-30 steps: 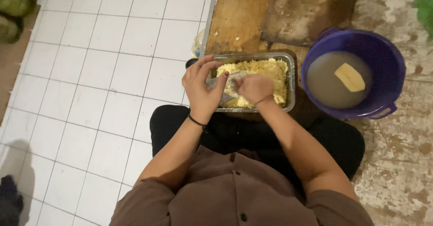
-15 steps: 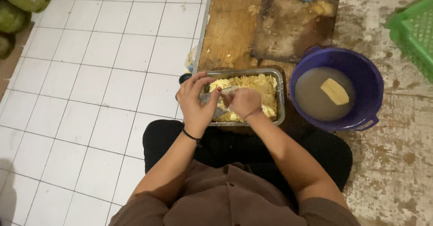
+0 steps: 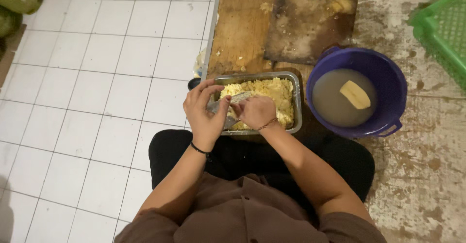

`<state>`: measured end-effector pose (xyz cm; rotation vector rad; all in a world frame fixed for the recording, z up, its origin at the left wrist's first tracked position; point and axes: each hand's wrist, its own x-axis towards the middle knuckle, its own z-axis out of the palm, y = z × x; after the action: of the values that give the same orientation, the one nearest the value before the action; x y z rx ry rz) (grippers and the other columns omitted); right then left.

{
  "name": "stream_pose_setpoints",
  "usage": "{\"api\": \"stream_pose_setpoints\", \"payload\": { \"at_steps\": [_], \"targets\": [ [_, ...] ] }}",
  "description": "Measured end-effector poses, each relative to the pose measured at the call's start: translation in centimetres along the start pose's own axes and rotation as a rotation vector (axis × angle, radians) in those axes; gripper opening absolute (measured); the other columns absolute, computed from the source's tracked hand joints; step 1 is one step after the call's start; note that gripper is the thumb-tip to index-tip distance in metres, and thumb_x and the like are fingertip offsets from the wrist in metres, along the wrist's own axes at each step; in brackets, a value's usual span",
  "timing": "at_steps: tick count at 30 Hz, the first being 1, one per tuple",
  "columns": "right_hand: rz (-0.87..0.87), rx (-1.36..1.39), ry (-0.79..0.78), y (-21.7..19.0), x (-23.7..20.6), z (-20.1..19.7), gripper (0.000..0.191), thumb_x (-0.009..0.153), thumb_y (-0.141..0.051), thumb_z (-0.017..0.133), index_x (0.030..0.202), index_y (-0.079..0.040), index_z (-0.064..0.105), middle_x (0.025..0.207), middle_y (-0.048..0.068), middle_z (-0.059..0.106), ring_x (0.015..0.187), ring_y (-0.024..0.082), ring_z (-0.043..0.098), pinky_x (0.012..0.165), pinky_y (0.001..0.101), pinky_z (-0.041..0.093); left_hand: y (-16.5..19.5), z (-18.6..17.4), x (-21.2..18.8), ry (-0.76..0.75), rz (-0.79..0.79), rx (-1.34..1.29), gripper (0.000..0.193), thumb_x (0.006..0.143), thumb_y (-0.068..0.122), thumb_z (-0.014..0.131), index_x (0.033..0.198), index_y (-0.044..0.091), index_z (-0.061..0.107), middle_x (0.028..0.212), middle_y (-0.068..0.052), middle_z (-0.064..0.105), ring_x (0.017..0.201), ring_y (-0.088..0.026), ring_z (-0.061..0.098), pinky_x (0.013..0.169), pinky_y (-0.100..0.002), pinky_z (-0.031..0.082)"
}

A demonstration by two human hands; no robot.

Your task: The person grates a yellow fruit using a handheld metal grater over a rectangular metal tray. They repeatedly rub the fruit against the grater to produce shreds that fall into the tray. The person occasionally dips the fruit into a nearby purple bucket of water before continuing to grate.

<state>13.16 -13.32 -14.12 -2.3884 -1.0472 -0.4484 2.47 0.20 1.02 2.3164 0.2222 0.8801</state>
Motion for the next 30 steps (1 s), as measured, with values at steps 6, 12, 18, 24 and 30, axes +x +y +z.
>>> {"api": "stream_pose_setpoints", "payload": {
  "at_steps": [6,12,18,24,30],
  "targets": [
    [0.209,-0.056,-0.303,4.1,1.0,0.8,0.045,0.098,-0.047,0.046,0.084,-0.023,0.082,0.07,0.011,0.072,0.061,0.033,0.068,0.048,0.0487,0.05,0.5,0.1,0.1,-0.01,0.015,0.025,0.026,0.086,0.022,0.08,0.11,0.015,0.073,0.131,-0.006,0.066,0.124,-0.028,0.057,0.107,-0.043,0.036],
    [0.149,-0.1,-0.439,2.3,1.2,0.6,0.044,0.099,-0.049,0.047,0.084,-0.023,0.08,0.069,0.011,0.072,0.063,0.032,0.069,0.055,0.0494,0.052,0.1,-0.6,0.2,0.011,-0.01,0.026,0.025,0.089,0.023,0.079,0.112,0.015,0.073,0.131,-0.006,0.067,0.124,-0.027,0.057,0.108,-0.041,0.037],
    [0.137,0.071,-0.148,1.4,0.2,0.2,0.055,0.1,-0.054,0.046,0.073,-0.017,0.078,0.071,0.008,0.073,0.066,0.029,0.07,0.062,0.0448,0.054,0.9,0.0,0.2,-0.012,0.033,0.023,0.025,0.086,0.022,0.079,0.109,0.015,0.073,0.129,-0.007,0.067,0.121,-0.027,0.058,0.106,-0.042,0.038],
    [0.304,-0.219,-0.427,4.6,1.8,0.6,0.064,0.102,-0.056,0.039,0.071,-0.018,0.079,0.065,0.01,0.069,0.06,0.029,0.067,0.055,0.0464,0.054,0.9,-0.4,0.5,-0.001,0.023,0.027,0.024,0.086,0.022,0.08,0.108,0.015,0.073,0.128,-0.006,0.067,0.121,-0.027,0.058,0.105,-0.041,0.039],
    [0.04,0.058,-0.043,-0.3,0.6,-0.3,0.059,0.105,-0.054,0.043,0.07,-0.018,0.075,0.069,0.006,0.071,0.066,0.029,0.069,0.063,0.0454,0.054,0.6,-0.2,0.5,0.013,0.021,-0.007,0.025,0.087,0.022,0.079,0.111,0.015,0.072,0.131,-0.006,0.067,0.123,-0.028,0.057,0.107,-0.041,0.04]
  ]
}}
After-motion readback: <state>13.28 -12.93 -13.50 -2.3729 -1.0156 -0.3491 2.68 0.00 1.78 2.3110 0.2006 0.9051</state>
